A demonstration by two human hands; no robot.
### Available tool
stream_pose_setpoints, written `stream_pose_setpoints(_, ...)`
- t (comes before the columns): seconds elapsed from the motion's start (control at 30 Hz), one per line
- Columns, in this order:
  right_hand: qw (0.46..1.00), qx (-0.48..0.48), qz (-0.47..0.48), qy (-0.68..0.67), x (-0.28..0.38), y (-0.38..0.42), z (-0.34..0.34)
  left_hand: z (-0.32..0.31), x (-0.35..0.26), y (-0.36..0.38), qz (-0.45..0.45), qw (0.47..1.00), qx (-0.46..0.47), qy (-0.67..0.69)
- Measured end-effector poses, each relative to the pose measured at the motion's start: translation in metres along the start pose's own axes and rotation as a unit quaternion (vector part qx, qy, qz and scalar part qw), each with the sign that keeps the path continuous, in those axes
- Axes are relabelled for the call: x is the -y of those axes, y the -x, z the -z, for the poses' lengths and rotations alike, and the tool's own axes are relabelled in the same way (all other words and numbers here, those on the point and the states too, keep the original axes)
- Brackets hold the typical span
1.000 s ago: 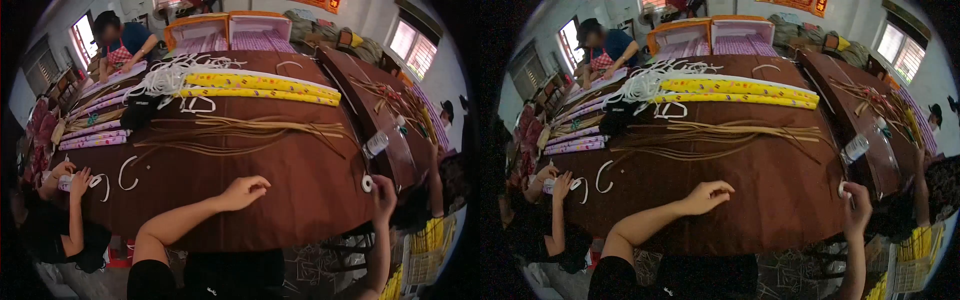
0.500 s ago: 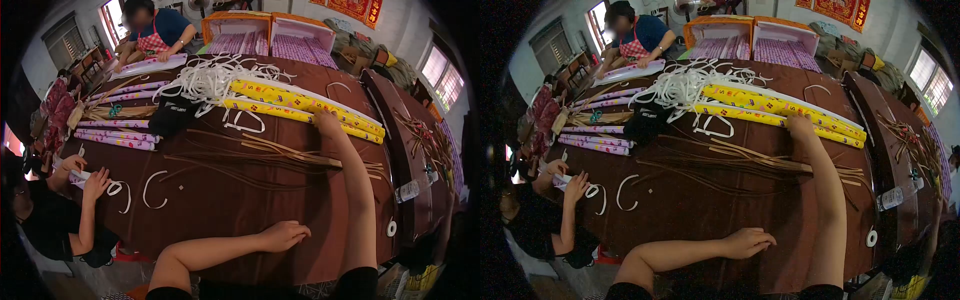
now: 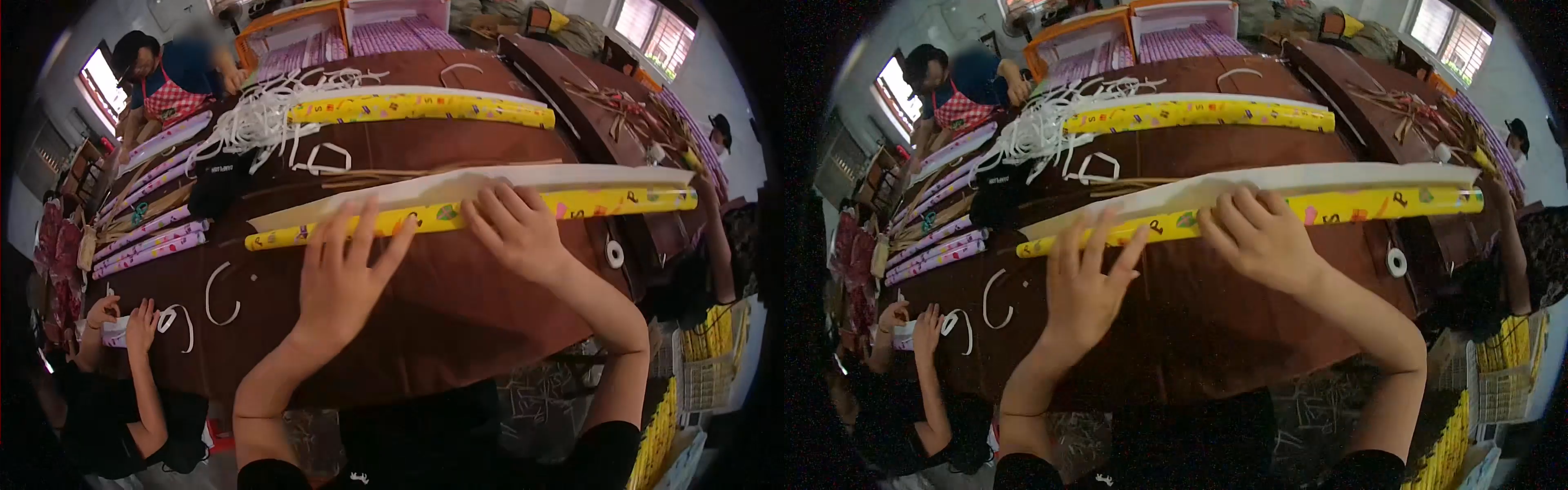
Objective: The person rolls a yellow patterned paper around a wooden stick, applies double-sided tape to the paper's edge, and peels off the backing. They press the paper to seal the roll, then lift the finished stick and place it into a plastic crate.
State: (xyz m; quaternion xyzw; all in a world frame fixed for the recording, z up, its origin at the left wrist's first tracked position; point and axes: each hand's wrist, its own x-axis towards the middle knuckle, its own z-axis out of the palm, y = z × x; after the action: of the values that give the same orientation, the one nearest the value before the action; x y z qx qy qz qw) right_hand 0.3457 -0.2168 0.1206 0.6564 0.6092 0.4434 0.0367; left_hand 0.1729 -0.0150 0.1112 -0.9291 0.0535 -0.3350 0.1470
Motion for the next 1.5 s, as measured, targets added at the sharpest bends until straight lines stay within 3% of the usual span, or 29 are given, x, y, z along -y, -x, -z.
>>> stream_pose_setpoints(0.1,0.997,-0.034,-0.052,-0.037,0.058,0.037,0.046,0.018,-0.007,0.057,0.003,0.996,0.09,0.0)
stream_pose_setpoints(0.17,0.987,0.007,-0.097,-0.127,0.088,0.061,0.065,0.038,-0.019,0.089,0.02,0.97,0.162,0.179)
stream_pose_setpoints(0.27,0.977,0.029,-0.11,-0.18,0.123,0.092,0.073,0.063,-0.04,0.128,0.094,0.928,0.216,0.288)
stream_pose_setpoints(0.43,0.965,0.028,-0.121,-0.229,0.15,0.11,0.062,0.042,-0.045,0.164,0.063,0.93,0.24,0.27)
stream_pose_setpoints(0.5,0.968,0.025,-0.124,-0.218,0.144,0.114,0.059,0.032,-0.045,0.171,0.05,0.935,0.221,0.272)
stream_pose_setpoints(0.57,0.95,0.161,-0.05,-0.264,0.129,0.119,0.06,0.026,-0.043,0.173,0.042,0.941,0.203,0.268)
stream_pose_setpoints(0.6,0.935,0.202,-0.057,-0.286,0.114,0.127,0.06,0.025,-0.041,0.174,0.043,0.94,0.198,0.276)
stream_pose_setpoints(0.73,0.923,0.253,-0.07,-0.282,0.05,0.183,0.058,0.018,-0.04,0.187,0.049,0.944,0.187,0.268)
stream_pose_setpoints(0.8,0.918,0.226,-0.089,-0.314,0.041,0.209,0.053,0.021,-0.047,0.183,0.061,0.939,0.197,0.276)
stream_pose_setpoints(0.83,0.915,0.258,-0.082,-0.299,0.041,0.21,0.055,0.021,-0.05,0.179,0.07,0.936,0.199,0.283)
stream_pose_setpoints(1.07,0.967,0.193,-0.015,-0.163,0.028,0.219,0.043,0.013,-0.049,0.167,0.078,0.936,0.198,0.281)
stream_pose_setpoints(1.17,0.967,0.166,-0.035,-0.187,0.028,0.223,0.037,0.007,-0.052,0.161,0.074,0.93,0.199,0.299)
stream_pose_setpoints(1.27,0.94,0.201,-0.063,-0.268,0.022,0.219,0.038,0.009,-0.057,0.153,0.091,0.925,0.215,0.3)
stream_pose_setpoints(1.47,0.937,0.215,-0.059,-0.269,0.018,0.226,0.037,0.015,-0.056,0.133,0.121,0.891,0.289,0.329)
stream_pose_setpoints(1.5,0.935,0.231,-0.046,-0.265,0.014,0.226,0.039,0.009,-0.054,0.134,0.092,0.899,0.283,0.323)
